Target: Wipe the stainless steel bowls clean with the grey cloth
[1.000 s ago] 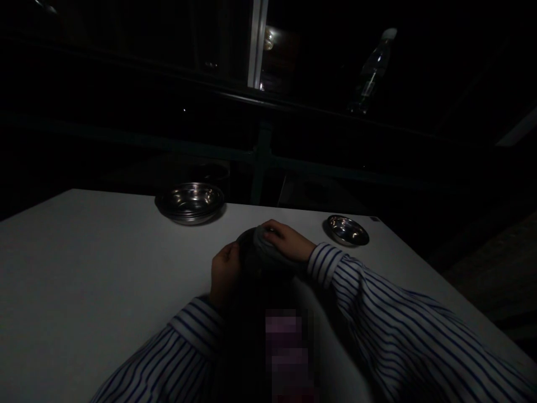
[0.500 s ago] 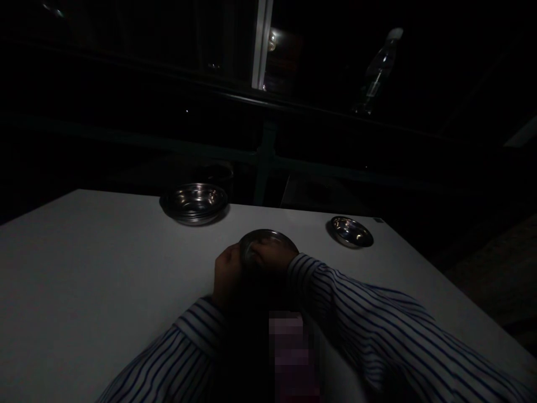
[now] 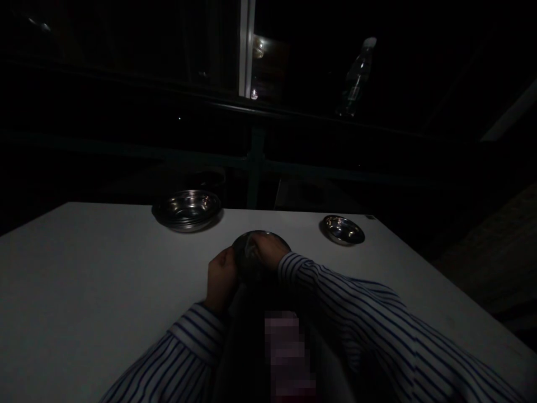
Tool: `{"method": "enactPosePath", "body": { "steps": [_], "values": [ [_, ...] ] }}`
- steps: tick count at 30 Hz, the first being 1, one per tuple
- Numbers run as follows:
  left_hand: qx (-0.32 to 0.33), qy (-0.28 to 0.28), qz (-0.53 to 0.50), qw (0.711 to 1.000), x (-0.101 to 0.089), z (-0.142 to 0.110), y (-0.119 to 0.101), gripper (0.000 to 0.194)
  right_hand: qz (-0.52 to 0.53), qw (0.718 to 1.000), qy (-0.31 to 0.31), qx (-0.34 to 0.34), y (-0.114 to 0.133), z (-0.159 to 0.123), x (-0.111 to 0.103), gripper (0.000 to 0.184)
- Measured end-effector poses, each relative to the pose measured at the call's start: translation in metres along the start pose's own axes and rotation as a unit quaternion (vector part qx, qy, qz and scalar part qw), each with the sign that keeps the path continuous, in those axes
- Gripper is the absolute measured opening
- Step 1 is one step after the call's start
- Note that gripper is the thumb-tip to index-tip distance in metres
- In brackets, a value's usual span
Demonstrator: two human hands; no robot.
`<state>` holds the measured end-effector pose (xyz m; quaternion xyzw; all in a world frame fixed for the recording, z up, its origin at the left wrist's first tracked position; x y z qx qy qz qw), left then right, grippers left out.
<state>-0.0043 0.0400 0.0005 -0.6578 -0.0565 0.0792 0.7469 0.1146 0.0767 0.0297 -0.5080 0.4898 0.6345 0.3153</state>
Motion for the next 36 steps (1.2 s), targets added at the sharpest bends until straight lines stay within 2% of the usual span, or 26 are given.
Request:
{"method": "enactPosePath", "body": {
  "steps": [2,6,8,10,13,15,17,21,27,32,34,36],
  "values": [
    [0.01,-0.002,-0.002,1.0,0.0,0.001,0.002,0.028,0.023,1.0,0.004,-0.003,0.006,0.0,0.003,0.028],
    [0.016,-0.052,0.014,0.998,-0.004,0.002,0.005,0.027,0.067,0.993,0.074,-0.063,0.022,-0.005,0.012,0.014],
    [0.017,-0.058,0.025,0.998,-0.005,0.002,0.006,0.028,0.082,0.99,0.088,-0.076,0.024,-0.007,0.013,0.011],
    [0.016,-0.04,0.023,0.999,-0.003,0.002,0.006,0.027,0.093,0.993,0.055,-0.053,0.02,-0.006,0.01,0.015],
    [0.01,0.0,-0.001,1.0,0.001,0.002,0.009,0.026,0.1,0.994,-0.033,0.027,0.01,0.0,0.003,0.03],
    [0.006,0.014,-0.014,1.0,0.002,0.003,0.008,0.026,0.106,0.991,-0.064,0.056,0.008,0.002,0.001,0.037],
    [0.008,0.006,-0.002,1.0,0.001,0.003,0.006,0.027,0.115,0.991,-0.055,0.03,0.011,0.002,0.003,0.036],
    [0.007,-0.034,0.032,0.999,-0.002,0.002,-0.001,0.038,0.134,0.989,0.006,-0.057,0.02,-0.003,0.007,0.022],
    [-0.009,-0.031,0.029,0.999,-0.002,0.0,0.001,0.045,0.134,0.99,-0.053,0.004,0.017,0.001,0.004,0.034],
    [-0.012,-0.062,0.063,0.996,-0.006,0.0,-0.003,0.049,0.138,0.987,0.033,-0.077,0.025,-0.005,0.009,0.025],
    [-0.019,-0.044,0.057,0.997,-0.004,0.0,-0.002,0.05,0.14,0.988,0.025,-0.054,0.022,-0.005,0.008,0.027],
    [-0.018,-0.036,0.045,0.998,-0.003,0.0,-0.001,0.051,0.141,0.99,-0.009,-0.021,0.02,-0.004,0.005,0.031]
  ]
}}
Point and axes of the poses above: each hand's wrist, its own z-axis towards the middle knuckle, its own x-axis out of the palm, y = z × x, the point moved 4 cm from there along z, towards the middle knuckle, and after that the axes turned 5 degrees about x, right-handed, at the moved point
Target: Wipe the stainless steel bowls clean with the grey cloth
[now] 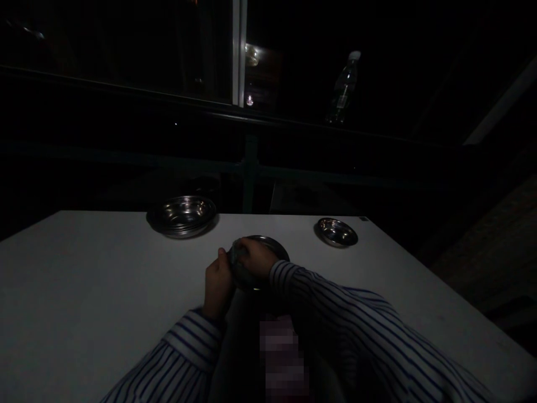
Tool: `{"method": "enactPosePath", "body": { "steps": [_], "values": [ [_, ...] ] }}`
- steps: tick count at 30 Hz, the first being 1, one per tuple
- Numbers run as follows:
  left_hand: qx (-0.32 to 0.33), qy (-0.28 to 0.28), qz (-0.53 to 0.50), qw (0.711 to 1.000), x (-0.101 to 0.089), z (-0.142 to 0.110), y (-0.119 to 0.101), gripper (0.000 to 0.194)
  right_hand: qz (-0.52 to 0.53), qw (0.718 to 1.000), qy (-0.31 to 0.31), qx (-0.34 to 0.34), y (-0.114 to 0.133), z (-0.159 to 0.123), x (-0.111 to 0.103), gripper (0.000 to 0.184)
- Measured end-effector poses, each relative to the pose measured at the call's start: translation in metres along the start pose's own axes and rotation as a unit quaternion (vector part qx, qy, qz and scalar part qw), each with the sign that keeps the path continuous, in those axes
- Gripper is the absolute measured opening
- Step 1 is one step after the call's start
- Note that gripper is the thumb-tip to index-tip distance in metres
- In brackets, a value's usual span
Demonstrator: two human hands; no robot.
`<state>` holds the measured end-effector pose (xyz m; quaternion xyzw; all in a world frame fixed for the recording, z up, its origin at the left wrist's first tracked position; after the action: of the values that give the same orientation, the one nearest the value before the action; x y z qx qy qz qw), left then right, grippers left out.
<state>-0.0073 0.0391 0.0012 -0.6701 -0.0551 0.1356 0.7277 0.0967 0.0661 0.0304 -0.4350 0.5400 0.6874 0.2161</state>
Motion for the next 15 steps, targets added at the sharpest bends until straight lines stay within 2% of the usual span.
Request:
{"method": "enactPosePath", "body": {
  "steps": [2,4,6,12,15],
  "values": [
    [0.003,-0.017,0.005,1.0,-0.002,0.001,0.002,0.052,0.001,1.0,-0.004,-0.004,0.001,0.001,0.001,0.032],
    [-0.001,-0.039,0.021,0.999,-0.005,0.002,0.003,0.052,0.004,0.999,0.036,-0.032,0.004,0.0,0.005,0.027],
    [-0.005,-0.035,0.026,0.999,-0.005,0.002,0.003,0.052,0.006,0.996,0.072,-0.052,0.004,-0.002,0.007,0.022],
    [-0.014,-0.006,-0.019,1.0,-0.002,0.0,0.005,0.045,0.014,0.999,0.03,-0.027,0.004,-0.002,0.004,0.031],
    [-0.012,-0.008,-0.066,0.998,-0.002,0.001,0.008,0.035,0.013,0.994,0.092,-0.051,0.009,-0.01,-0.001,0.028]
  ]
}}
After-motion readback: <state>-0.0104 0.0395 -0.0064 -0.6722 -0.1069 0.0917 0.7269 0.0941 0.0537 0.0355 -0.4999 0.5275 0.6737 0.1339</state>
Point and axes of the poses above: each hand's wrist, its own z-axis towards the middle knuckle, its own x-axis out of the palm, y = z × x, the point moved 4 cm from there along z, towards the middle knuckle, and after that the axes turned 5 degrees about x, right-handed, at the moved point
